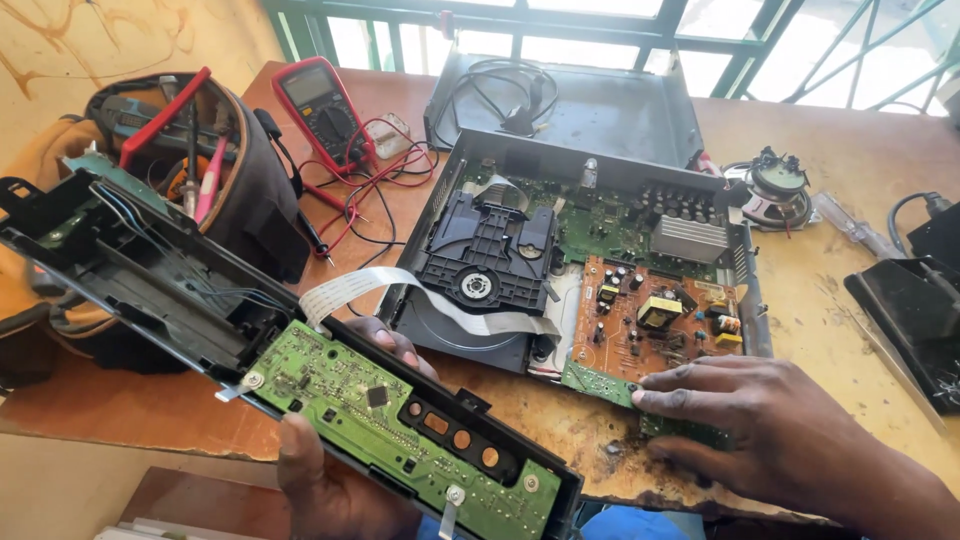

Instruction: Disassembling and reassembling internal components of a DVD player, including the front panel and ribbon cables

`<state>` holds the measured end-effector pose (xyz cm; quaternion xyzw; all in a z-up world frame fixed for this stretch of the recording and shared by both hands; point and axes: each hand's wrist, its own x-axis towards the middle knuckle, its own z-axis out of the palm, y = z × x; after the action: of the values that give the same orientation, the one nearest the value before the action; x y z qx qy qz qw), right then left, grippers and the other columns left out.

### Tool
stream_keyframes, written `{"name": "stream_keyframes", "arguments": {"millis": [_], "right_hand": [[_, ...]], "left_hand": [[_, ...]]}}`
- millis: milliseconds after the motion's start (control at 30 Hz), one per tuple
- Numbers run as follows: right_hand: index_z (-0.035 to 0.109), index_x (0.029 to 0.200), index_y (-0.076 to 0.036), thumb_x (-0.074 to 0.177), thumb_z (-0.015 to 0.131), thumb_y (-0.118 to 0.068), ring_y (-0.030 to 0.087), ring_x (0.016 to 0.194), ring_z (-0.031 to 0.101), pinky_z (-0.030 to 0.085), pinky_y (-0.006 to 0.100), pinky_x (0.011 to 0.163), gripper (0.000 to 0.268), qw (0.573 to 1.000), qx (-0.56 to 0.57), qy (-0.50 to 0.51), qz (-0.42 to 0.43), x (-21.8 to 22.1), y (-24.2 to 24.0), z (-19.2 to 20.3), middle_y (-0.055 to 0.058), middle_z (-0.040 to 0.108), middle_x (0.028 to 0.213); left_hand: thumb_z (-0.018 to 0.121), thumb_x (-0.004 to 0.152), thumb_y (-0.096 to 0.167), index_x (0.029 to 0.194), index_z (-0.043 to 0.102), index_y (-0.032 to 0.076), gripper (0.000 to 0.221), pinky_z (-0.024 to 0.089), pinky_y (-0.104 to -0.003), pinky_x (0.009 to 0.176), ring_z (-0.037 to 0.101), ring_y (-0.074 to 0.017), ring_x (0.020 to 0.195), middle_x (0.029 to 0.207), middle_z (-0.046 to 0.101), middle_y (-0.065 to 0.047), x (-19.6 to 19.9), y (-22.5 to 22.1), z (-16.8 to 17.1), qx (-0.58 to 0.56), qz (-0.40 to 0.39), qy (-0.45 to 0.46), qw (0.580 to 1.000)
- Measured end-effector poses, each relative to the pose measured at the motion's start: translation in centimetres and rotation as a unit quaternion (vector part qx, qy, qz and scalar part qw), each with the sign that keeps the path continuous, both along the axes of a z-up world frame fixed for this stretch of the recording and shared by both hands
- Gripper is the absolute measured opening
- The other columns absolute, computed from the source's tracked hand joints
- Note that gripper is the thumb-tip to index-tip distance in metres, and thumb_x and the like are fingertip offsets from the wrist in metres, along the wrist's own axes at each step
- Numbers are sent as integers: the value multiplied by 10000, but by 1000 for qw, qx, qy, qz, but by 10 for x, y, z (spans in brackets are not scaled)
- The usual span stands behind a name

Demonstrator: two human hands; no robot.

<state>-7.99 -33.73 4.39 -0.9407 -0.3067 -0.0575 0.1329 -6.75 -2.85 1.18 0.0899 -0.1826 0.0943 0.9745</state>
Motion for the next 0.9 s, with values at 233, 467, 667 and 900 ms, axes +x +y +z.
{"name": "stream_keyframes", "arguments": {"millis": [233, 467, 667, 900], "right_hand": [[784, 1178, -222, 880, 740, -427, 270, 921, 779, 614, 436, 774, 364, 998, -31, -47, 31, -3, 4, 0, -13, 797, 1199], [784, 1149, -221, 880, 731, -413, 250, 971, 758, 603, 419, 813, 335, 996, -19, -81, 20, -8, 5, -7, -27, 786, 1195], [742, 1298, -262, 846, 768, -543, 240, 1120, 724, 595, 455, 847, 533, 1000, -9, 16, 17, -9, -2, 11, -30, 776, 1286], [573, 1391, -225, 642, 927, -758, 317, 1395, 454, 378, 518, 1100, 986, 994, -105, -5, -40, -16, -34, 14, 42, 610, 1439]], "left_hand": [[696, 978, 328, 1419, 446, -18, 614, 485, -405, 989, 535, -309, 1144, 1265, 520, -209, 5, -4, -15, 12, 5, 17, 1000], [693, 930, 362, 1370, 460, -36, 637, 508, -373, 901, 554, -303, 1067, 1196, 525, -200, 10, -10, -17, 53, 19, 22, 998], [689, 946, 369, 1398, 448, -47, 660, 530, -397, 952, 563, -313, 1149, 1261, 535, -201, 12, -14, -34, 65, -21, 16, 998], [694, 947, 334, 1402, 439, -78, 666, 530, -405, 966, 567, -335, 1157, 1259, 542, -238, 7, -14, -35, 91, -18, 28, 995]]}}
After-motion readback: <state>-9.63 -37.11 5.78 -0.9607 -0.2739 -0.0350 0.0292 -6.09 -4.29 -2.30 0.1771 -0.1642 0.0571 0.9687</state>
